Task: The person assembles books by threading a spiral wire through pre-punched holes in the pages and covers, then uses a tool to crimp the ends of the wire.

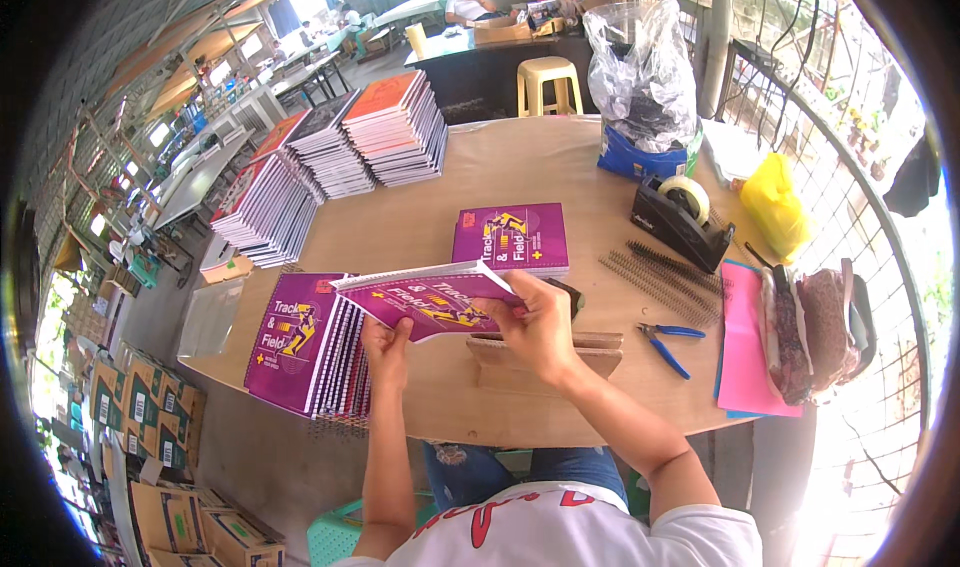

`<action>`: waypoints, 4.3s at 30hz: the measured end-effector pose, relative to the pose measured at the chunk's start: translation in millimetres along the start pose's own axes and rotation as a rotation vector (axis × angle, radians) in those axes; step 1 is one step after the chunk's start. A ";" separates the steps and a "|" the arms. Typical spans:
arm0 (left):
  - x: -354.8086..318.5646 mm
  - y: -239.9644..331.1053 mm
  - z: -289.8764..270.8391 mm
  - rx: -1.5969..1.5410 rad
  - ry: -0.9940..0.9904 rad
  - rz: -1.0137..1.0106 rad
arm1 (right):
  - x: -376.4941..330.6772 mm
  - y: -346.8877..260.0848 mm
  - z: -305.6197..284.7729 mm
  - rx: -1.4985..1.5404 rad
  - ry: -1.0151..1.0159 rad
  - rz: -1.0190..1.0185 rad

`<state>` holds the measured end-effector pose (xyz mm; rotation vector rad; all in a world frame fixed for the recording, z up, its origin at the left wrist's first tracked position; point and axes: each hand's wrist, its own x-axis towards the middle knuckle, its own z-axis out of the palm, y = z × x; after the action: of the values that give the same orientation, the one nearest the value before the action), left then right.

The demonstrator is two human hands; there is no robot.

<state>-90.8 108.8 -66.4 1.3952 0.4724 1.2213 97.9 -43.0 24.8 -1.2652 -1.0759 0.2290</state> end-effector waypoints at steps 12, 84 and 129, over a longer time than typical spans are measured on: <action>1.2 -5.1 -18.4 -0.081 -0.060 -0.085 | -3.4 -1.3 14.5 -0.147 -0.024 -0.072; -40.9 66.3 192.9 0.811 -0.552 0.528 | -34.1 12.8 -181.9 -0.305 -0.257 -0.071; -44.9 69.0 180.2 0.731 -0.589 0.490 | -46.7 -12.4 -154.3 -0.571 -0.414 -0.108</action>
<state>21.5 -32.3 15.6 2.5083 0.1511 0.9584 184.6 -179.5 23.9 -1.7033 -1.6376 0.1029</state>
